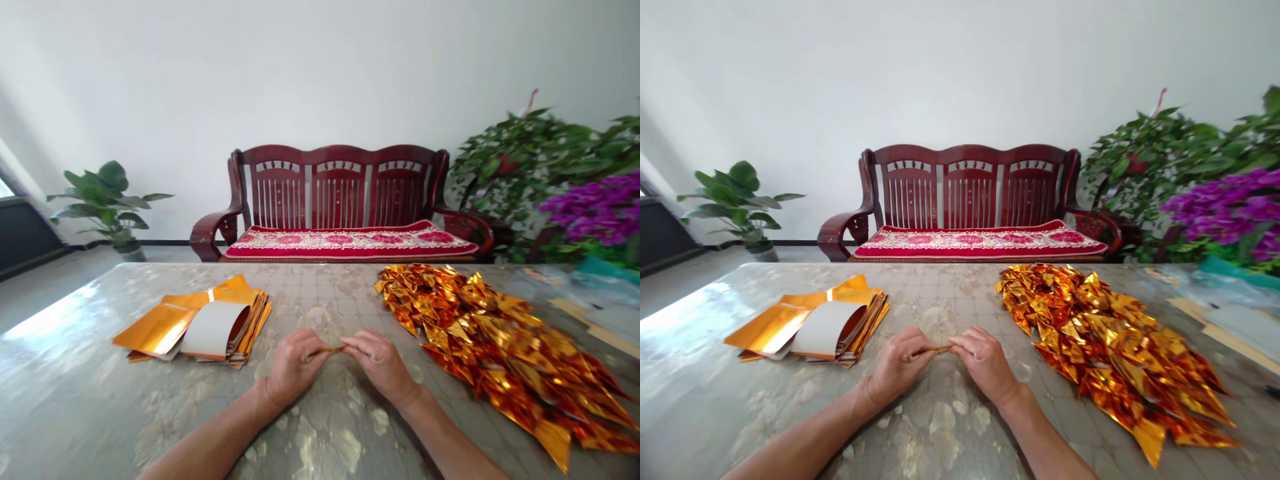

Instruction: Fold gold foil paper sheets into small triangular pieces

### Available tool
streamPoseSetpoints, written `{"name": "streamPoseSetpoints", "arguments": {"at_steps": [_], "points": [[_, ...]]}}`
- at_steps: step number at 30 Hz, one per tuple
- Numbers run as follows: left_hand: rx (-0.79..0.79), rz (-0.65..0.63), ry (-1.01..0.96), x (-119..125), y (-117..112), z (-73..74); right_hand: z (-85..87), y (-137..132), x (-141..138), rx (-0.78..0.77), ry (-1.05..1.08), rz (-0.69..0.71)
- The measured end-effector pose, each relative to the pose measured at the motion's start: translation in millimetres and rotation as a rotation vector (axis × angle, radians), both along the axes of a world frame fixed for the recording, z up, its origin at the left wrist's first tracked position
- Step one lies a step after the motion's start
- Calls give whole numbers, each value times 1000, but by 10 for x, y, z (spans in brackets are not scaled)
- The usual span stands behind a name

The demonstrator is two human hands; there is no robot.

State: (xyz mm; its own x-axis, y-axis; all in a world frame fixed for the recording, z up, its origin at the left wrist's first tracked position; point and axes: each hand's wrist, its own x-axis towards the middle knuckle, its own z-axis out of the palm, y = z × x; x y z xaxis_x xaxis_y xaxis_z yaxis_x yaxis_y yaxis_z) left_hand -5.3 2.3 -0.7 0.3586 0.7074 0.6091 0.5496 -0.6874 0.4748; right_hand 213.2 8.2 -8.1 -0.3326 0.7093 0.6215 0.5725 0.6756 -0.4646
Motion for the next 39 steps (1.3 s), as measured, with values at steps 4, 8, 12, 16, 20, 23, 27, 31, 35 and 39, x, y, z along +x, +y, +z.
{"name": "streamPoseSetpoints", "arguments": {"at_steps": [4,8,12,16,20,23,27,31,35,39], "points": [[139,82,-99,-26,24,-5,-62,45,1,-98,292,-237],[393,94,-28,-45,28,53,22,-102,-154,-499,520,-234],[545,37,142,-21,-41,76,150,-240,-353,-759,687,-47],[553,22,297,38,-140,62,158,-238,-408,-742,692,-64],[406,-44,347,119,-227,84,110,-203,-371,-626,591,-98],[245,-105,196,149,-256,102,99,-199,-335,-579,492,-100],[-39,17,-149,155,-186,48,110,-225,-309,-529,349,-86],[-315,62,-375,200,-80,-42,107,-254,-318,-447,193,-47],[-512,77,-464,251,-48,-71,69,-256,-332,-423,94,-39],[-620,81,-518,263,-41,-68,42,-256,-338,-447,138,-121]]}}
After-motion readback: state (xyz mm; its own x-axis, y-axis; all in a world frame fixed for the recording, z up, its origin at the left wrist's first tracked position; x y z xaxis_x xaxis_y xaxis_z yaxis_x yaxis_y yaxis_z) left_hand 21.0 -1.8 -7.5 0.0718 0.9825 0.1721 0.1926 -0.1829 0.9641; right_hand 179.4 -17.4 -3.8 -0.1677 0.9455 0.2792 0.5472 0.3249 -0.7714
